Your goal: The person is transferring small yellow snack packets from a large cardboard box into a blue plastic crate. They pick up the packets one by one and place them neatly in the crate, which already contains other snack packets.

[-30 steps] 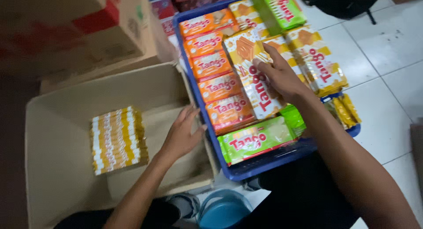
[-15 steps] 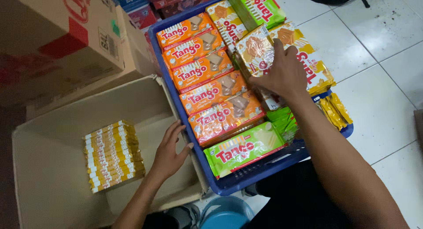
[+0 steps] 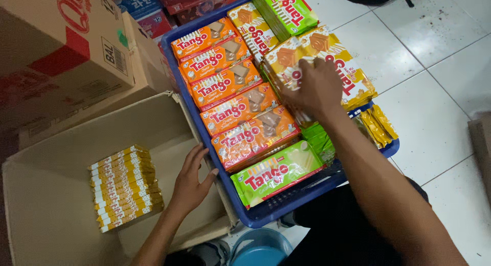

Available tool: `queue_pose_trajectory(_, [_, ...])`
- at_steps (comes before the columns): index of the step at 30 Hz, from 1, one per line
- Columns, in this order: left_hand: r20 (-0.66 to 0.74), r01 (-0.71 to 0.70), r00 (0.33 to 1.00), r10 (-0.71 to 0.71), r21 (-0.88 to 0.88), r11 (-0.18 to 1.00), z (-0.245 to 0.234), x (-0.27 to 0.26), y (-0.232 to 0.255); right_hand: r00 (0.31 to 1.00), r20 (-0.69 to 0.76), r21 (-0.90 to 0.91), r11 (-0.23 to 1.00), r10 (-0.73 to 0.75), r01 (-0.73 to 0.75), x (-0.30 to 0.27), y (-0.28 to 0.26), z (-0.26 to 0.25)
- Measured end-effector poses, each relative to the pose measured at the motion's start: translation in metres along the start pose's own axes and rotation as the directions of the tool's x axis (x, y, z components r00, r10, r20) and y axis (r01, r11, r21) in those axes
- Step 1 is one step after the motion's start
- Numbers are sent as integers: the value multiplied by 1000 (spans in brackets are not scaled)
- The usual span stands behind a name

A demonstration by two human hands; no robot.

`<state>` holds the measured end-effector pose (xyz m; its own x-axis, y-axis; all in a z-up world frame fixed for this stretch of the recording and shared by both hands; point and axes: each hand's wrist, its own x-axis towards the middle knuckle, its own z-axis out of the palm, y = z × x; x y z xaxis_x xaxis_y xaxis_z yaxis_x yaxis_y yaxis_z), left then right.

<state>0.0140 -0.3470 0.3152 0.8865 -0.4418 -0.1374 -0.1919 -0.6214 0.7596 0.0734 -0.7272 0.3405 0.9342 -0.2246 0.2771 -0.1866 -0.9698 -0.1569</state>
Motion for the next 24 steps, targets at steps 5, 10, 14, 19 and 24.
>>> queue_pose_trajectory(5, [-2, -14, 1000, 14, 6, 1000, -1, -2, 2, 1000, -19, -84, 996, 12, -14, -5, -10, 21])
queue_pose_trajectory(10, [-10, -39, 999, 39, 24, 999, -1, -1, 1, 996, -90, -124, 992, -10, -2, -13, -31, -12])
queue_pose_trajectory(14, [5, -26, 1000, 26, 25, 999, -2, -1, 0, 972, 213, -49, 994, 102, -94, -10, -30, -19])
queue_pose_trajectory(19, [9, -12, 1000, 12, 9, 1000, 0, 0, -3, 962, 246, -89, 991, 119, -100, -8, -26, -10])
queue_pose_trajectory(24, [94, -62, 994, 60, 10, 998, -11, -2, -4, 983, 175, -59, 997, 62, -52, -11, -44, -31])
